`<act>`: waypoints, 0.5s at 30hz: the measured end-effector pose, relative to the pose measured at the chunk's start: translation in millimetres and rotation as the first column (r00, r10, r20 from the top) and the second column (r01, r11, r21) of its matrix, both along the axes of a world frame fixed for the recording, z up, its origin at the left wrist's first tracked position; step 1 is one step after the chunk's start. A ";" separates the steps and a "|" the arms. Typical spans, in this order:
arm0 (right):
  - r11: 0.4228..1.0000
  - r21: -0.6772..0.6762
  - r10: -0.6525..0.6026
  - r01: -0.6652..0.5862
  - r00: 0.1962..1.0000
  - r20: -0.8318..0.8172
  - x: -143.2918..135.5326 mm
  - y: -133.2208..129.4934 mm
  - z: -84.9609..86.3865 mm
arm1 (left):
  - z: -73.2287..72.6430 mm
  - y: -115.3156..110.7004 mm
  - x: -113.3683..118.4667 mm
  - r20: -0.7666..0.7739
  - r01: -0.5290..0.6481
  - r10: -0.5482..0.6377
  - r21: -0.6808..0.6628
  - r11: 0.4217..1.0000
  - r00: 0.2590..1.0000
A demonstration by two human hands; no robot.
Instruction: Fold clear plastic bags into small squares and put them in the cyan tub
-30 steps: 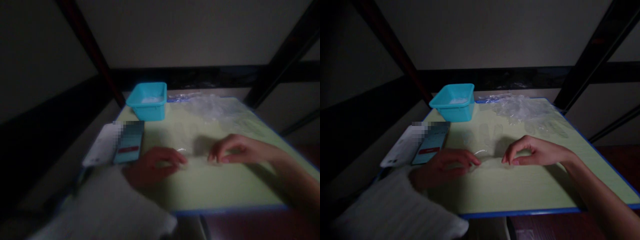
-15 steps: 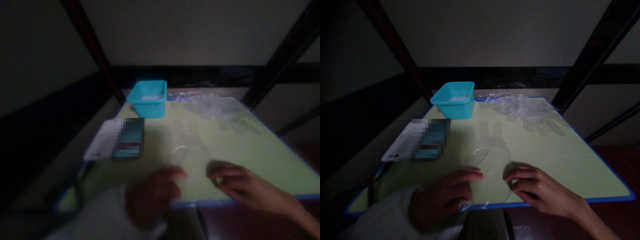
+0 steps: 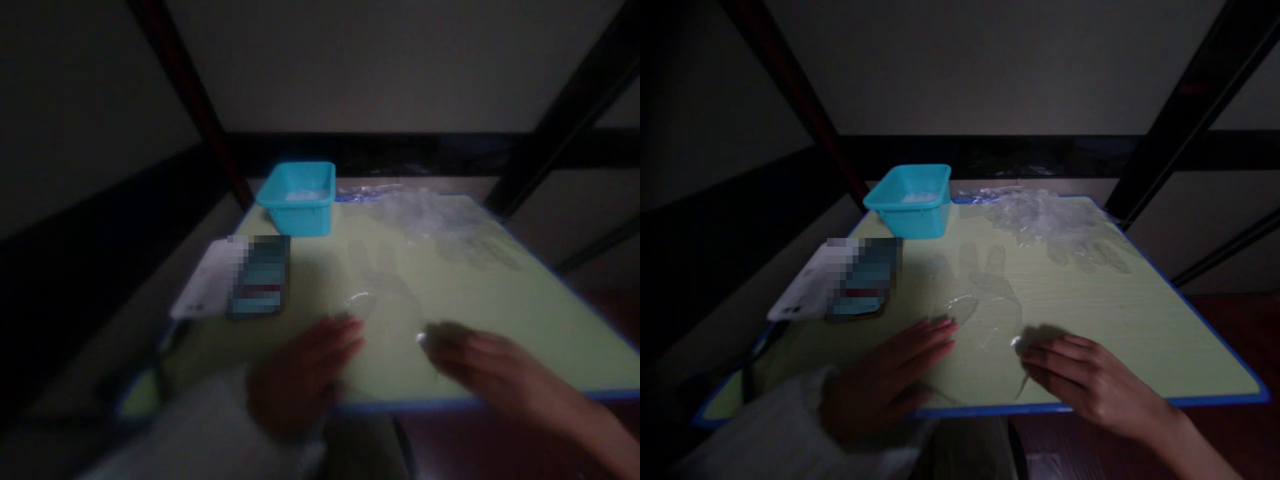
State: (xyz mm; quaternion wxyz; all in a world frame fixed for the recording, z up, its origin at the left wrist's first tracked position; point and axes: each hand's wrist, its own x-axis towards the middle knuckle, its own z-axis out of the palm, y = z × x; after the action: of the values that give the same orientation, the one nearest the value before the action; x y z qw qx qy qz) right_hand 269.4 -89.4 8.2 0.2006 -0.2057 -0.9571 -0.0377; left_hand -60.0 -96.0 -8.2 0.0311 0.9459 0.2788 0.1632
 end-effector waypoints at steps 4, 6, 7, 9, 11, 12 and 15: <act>0.998 0.061 -0.006 0.004 1.000 0.020 1.2 -3.1 1.7 | 0.9 0.3 -0.7 -0.043 0.004 -0.002 0.063 0.998 0.999; 0.998 0.067 -0.012 0.012 1.000 -0.001 1.6 -4.7 1.2 | 2.2 1.2 -0.3 -0.044 0.009 -0.006 0.075 0.997 0.999; 0.998 0.055 -0.012 0.013 1.000 -0.012 2.2 -5.4 0.5 | 2.9 1.9 0.1 -0.042 0.011 -0.008 0.078 0.997 0.999; 1.000 -0.001 -0.025 0.025 1.000 -0.012 4.3 -6.6 -2.0 | 3.8 3.1 1.0 -0.038 0.018 -0.015 0.086 0.996 0.999; 0.996 -0.066 -0.052 0.052 0.999 0.013 7.6 -7.4 -5.9 | 3.8 3.7 2.3 -0.034 0.043 -0.040 0.102 0.994 0.999; 0.994 -0.094 -0.061 0.063 0.998 0.031 9.3 -7.6 -8.1 | 3.6 3.6 3.2 -0.016 0.054 -0.053 0.116 0.992 0.998; 0.981 -0.172 -0.080 0.089 0.995 0.058 12.3 -6.6 -14.1 | 3.3 1.4 7.0 0.087 0.069 -0.082 0.143 0.987 0.993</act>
State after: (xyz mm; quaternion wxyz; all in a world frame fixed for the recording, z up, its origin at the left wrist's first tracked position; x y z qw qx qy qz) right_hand 281.7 -96.0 -5.9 0.1557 -0.2619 -0.9519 0.0326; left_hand -53.0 -94.5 -4.8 -0.0163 0.9470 0.2289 0.2248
